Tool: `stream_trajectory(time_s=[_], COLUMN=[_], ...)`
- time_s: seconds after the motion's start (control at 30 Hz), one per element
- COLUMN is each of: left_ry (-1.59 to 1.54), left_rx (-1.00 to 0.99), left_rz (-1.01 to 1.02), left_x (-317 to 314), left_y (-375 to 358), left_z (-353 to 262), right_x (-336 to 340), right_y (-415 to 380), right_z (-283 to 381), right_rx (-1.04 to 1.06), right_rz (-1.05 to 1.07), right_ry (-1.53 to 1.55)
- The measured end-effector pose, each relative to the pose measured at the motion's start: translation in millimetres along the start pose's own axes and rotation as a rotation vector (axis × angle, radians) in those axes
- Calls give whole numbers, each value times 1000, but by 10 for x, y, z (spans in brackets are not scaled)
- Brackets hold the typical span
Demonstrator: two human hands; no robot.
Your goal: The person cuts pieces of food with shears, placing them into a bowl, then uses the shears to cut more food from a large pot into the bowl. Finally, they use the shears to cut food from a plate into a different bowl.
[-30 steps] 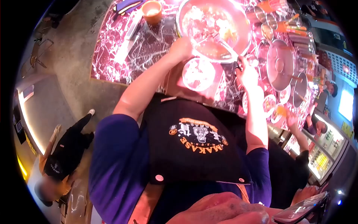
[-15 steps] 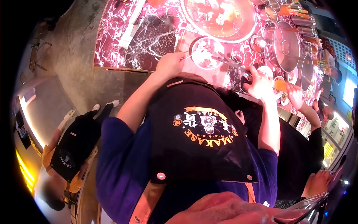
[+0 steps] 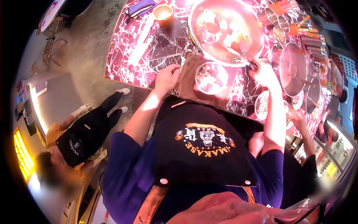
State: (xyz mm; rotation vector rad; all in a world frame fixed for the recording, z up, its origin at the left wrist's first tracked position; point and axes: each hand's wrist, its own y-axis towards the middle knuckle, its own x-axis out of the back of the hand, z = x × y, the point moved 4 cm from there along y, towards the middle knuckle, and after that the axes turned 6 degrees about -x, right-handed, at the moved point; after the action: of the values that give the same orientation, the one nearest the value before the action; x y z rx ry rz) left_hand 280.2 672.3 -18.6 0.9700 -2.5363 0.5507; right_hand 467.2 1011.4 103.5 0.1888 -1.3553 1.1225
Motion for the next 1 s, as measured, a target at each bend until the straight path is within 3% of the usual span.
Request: stream_trajectory(time_s=[0.1,0.23,0.27,0.33,0.43,0.63,0.83,0.9,1.0], left_ry=[-51,-43,-124,-93,-126,-128,-169,-170,-161], left_rx=[11,155,165,159,186,259,178,195,184], left_rz=[-43,-33,-66,-76,-86,-48,-81,-98,-89], left_x=[-98,-100,-174,-198,-270,-217,-102,-65,-40], left_y=[68,23,-8,-60,-115,-42,12,-9,-44], left_z=[4,-215,-85,-21,196,129,159,186,235], right_x=[-503,-876,-968,-1187,-1300,-1168,-1232,-1264,-1313], right_y=[1121,1859,1928,2008,1938,1732,1767,1868,2269], right_z=[-86,73,53,68,-78,-51,-93,-135,-370], right_rx=[-17,-175,-173,4,80,15,95,-21,-69], right_rz=[-15,106,112,-104,-147,-111,-166,-78,-99], right_ry=[72,60,63,19,122,167,297,612,808])
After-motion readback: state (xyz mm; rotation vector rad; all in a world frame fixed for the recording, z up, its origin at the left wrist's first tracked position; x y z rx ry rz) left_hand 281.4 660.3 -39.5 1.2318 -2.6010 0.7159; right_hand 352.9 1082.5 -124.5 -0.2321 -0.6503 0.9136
